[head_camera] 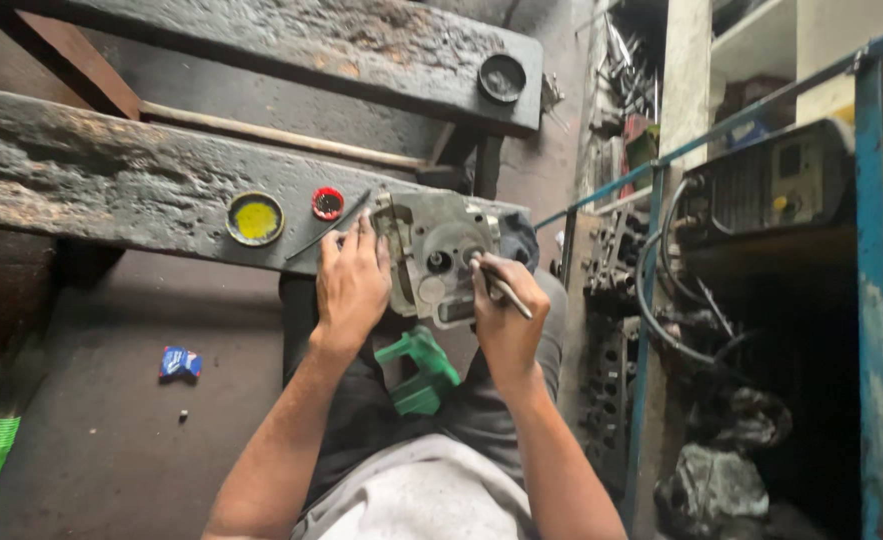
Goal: The person cleans a metallic engine component using a rag and a small metal tool. They wipe the surface and insert the tool into the holes to clean the interior, then continue wiping the part.
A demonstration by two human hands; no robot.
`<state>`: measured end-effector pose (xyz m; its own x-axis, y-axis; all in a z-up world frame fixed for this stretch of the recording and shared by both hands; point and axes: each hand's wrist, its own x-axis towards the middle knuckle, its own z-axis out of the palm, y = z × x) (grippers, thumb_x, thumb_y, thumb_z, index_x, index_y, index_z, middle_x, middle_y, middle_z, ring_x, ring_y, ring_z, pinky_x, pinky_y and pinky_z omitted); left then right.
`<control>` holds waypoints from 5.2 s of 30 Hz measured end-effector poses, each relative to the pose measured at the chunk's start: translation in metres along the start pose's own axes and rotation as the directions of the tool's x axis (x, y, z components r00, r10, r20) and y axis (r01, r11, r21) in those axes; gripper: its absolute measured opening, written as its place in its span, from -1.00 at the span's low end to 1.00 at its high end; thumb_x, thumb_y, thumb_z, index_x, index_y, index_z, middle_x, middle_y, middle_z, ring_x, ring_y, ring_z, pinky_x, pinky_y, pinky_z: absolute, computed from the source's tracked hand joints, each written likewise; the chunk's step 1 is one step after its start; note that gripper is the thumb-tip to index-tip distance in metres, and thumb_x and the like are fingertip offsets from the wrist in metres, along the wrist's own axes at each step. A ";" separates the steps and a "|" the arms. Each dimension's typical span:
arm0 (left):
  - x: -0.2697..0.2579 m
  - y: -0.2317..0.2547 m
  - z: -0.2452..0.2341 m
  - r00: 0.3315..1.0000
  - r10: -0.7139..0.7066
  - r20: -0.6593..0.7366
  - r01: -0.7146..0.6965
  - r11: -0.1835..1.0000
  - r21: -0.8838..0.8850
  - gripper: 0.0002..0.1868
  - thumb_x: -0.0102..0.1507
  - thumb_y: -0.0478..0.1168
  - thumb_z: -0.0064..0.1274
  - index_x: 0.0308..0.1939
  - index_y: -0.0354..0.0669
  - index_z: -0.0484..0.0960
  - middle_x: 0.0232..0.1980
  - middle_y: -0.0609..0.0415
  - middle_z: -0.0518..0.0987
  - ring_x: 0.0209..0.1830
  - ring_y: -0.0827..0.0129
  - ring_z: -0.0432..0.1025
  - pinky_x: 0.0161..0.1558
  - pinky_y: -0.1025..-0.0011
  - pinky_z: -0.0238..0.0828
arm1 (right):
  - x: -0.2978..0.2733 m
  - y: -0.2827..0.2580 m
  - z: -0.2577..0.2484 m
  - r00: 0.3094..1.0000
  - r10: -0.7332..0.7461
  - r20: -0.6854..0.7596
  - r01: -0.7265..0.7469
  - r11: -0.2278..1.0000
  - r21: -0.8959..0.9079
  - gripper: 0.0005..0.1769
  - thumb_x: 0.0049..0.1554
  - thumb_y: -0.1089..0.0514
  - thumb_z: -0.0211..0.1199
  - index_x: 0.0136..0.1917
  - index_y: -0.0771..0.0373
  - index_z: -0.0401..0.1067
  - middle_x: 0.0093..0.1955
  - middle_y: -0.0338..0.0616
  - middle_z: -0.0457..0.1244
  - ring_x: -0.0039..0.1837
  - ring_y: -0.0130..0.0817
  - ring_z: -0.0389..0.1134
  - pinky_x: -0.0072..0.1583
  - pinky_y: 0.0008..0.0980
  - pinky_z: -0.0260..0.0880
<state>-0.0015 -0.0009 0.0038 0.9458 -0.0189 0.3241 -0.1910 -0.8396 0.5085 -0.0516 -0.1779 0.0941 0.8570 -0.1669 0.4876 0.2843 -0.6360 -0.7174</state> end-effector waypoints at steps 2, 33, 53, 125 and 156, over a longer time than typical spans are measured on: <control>-0.001 0.001 -0.002 1.000 -0.018 0.026 0.019 1.000 -0.023 -0.47 0.37 -0.14 -0.04 0.34 -0.44 0.47 0.18 -0.15 0.59 0.07 -0.08 0.35 0.13 0.14 0.35 | 0.003 0.001 0.000 1.000 0.012 0.001 -0.012 1.000 -0.016 -0.86 0.11 0.39 0.39 -0.03 0.43 0.51 -0.08 0.06 0.42 -0.05 -0.18 0.50 -0.01 -0.36 0.47; -0.020 0.144 -0.032 0.869 0.472 -0.148 -0.340 0.353 -0.872 -0.10 0.46 0.26 -0.34 0.68 -0.21 -0.19 0.75 -0.22 -0.11 0.78 -0.03 -0.18 0.71 0.05 -0.26 | -0.031 0.045 -0.008 0.973 0.223 0.059 -0.188 0.618 0.763 -0.25 0.40 -0.17 -0.19 0.71 0.15 -0.23 0.77 -0.24 -0.24 0.70 -0.58 -0.14 0.68 -0.43 -0.20; -0.006 0.153 -0.026 0.872 0.464 -0.156 -0.321 0.301 -0.898 -0.10 0.49 0.25 -0.31 0.65 -0.02 -0.45 0.73 -0.24 -0.18 0.75 -0.02 -0.29 0.71 0.08 -0.37 | 0.010 -0.015 0.016 0.800 0.554 -0.230 -0.177 0.585 0.791 -0.27 0.31 -0.15 -0.12 0.65 0.13 -0.09 0.62 -0.11 -0.01 0.59 -0.37 -0.02 0.52 -0.30 -0.02; -0.009 0.038 -0.013 0.896 0.407 0.180 -0.380 0.910 -0.165 -0.27 0.09 0.23 0.24 0.35 0.31 0.56 0.64 -0.18 -0.10 0.65 -0.27 -0.46 0.38 -0.60 -0.56 | -0.002 -0.028 -0.058 0.941 -0.300 -0.154 0.305 0.952 0.012 -0.71 0.20 0.43 0.36 0.12 0.33 0.33 -0.02 -0.01 0.33 0.05 -0.12 0.38 0.03 -0.36 0.41; -0.063 0.173 0.129 0.887 0.397 0.234 -0.259 0.850 -0.459 -0.50 0.23 -0.16 0.14 0.22 -0.25 0.47 0.21 -0.19 0.49 0.29 0.05 0.33 0.33 0.19 0.20 | -0.006 -0.007 -0.045 0.963 -0.258 -0.080 0.259 0.966 -0.005 -0.56 -0.01 0.36 0.55 0.06 0.35 0.36 -0.08 -0.04 0.29 0.03 -0.14 0.36 0.13 -0.21 0.43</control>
<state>-0.0599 -0.2152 -0.0317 0.8249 -0.4775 0.3026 -0.5280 -0.4595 0.7142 -0.0780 -0.2066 0.1183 0.7174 -0.0564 0.6944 0.4942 -0.6613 -0.5643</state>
